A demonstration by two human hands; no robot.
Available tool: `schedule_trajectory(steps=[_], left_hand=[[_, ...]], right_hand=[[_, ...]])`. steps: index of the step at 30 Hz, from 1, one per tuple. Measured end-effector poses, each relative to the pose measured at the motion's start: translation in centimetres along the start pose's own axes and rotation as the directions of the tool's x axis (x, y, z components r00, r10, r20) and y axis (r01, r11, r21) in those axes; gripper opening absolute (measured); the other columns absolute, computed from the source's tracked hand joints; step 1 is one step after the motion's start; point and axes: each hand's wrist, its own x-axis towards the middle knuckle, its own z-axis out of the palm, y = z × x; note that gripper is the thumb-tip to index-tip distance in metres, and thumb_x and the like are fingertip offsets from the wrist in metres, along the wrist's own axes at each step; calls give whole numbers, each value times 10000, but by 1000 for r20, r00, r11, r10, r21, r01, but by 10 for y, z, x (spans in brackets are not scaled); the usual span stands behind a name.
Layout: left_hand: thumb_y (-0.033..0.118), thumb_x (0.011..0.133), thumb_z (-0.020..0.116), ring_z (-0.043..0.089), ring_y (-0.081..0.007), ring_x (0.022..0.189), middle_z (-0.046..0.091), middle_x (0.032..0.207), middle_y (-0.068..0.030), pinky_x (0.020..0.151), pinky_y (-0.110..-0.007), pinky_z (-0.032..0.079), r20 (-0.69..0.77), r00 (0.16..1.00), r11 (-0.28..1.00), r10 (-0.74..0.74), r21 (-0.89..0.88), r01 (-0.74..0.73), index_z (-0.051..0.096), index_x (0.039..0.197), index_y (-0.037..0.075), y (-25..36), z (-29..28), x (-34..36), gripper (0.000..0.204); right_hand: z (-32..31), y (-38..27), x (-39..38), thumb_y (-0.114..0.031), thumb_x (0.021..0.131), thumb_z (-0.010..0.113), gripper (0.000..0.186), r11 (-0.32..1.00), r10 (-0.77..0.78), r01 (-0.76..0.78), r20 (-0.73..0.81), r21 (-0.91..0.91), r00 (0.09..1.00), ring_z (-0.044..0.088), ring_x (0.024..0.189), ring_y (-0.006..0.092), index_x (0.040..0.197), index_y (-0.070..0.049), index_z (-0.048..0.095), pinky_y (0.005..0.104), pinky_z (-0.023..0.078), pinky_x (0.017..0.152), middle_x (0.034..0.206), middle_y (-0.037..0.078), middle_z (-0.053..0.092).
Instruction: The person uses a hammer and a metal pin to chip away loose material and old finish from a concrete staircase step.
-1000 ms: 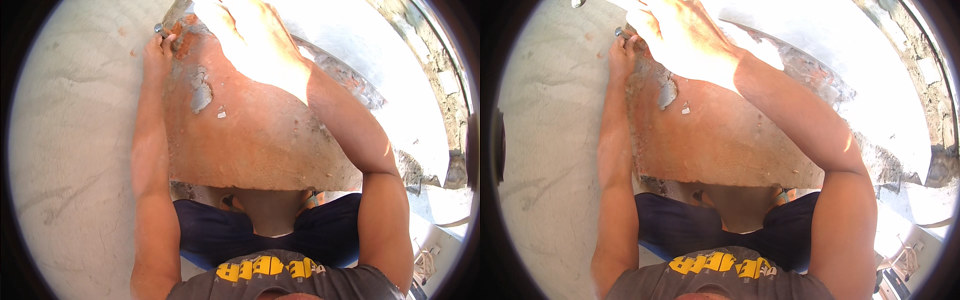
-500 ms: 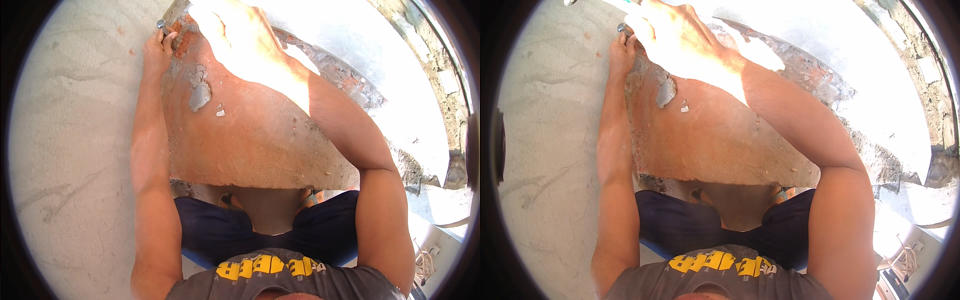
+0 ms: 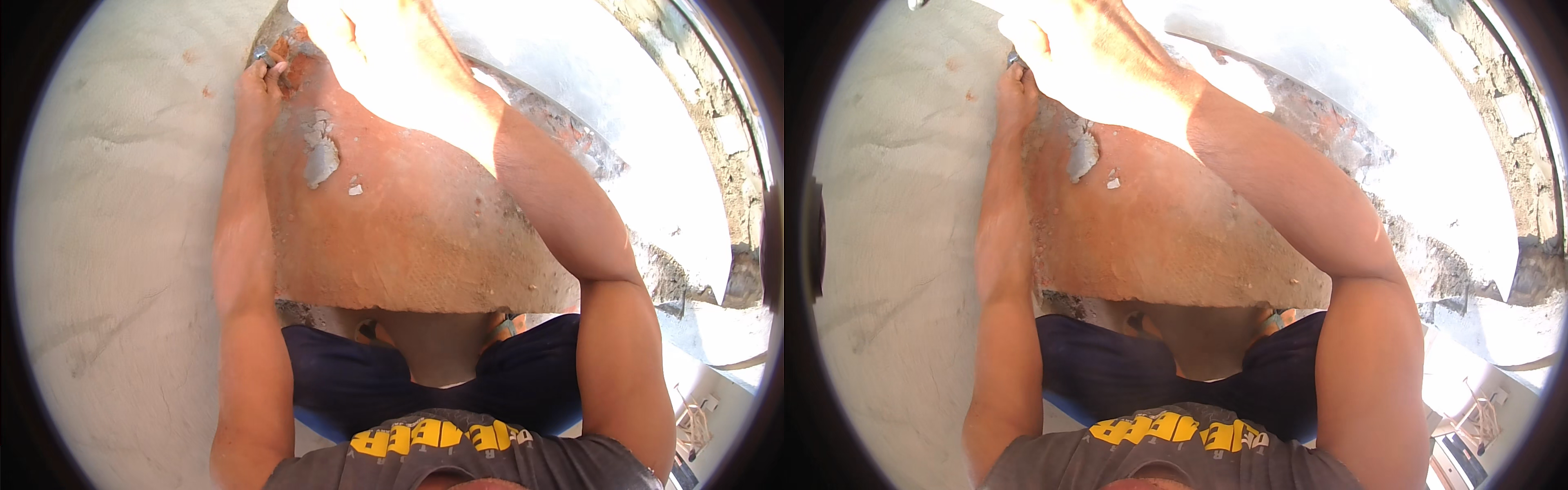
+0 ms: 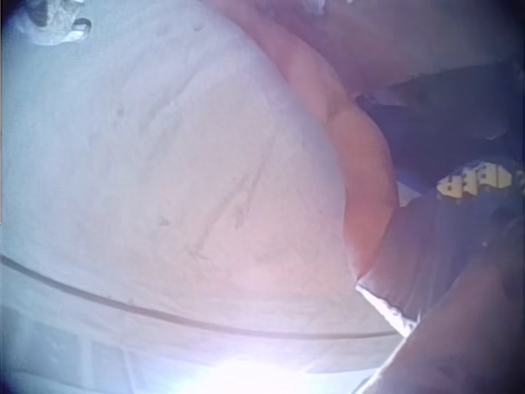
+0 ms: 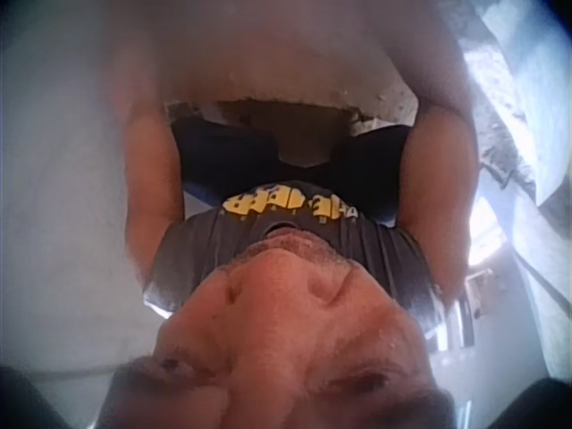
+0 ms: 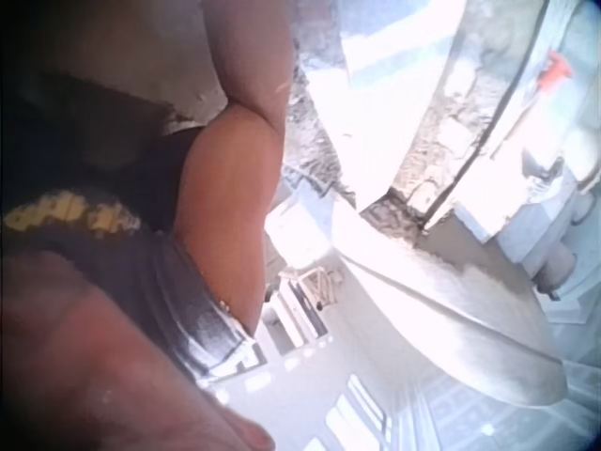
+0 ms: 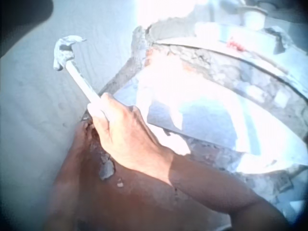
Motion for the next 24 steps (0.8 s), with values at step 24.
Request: schedule_trajectory(steps=[24], left_hand=[[163,1020,671,605,-195,572,648,699,-121,541,-356,494,-48,998,999,29,-27,-30,670,943,11,-6,15,3,171]], right_hand=[[17,31,-5,-179,1034,553,213,896,-387,351,-93,-273,917,623,591,271,968,-17,676,402,486,540,711,159,647]])
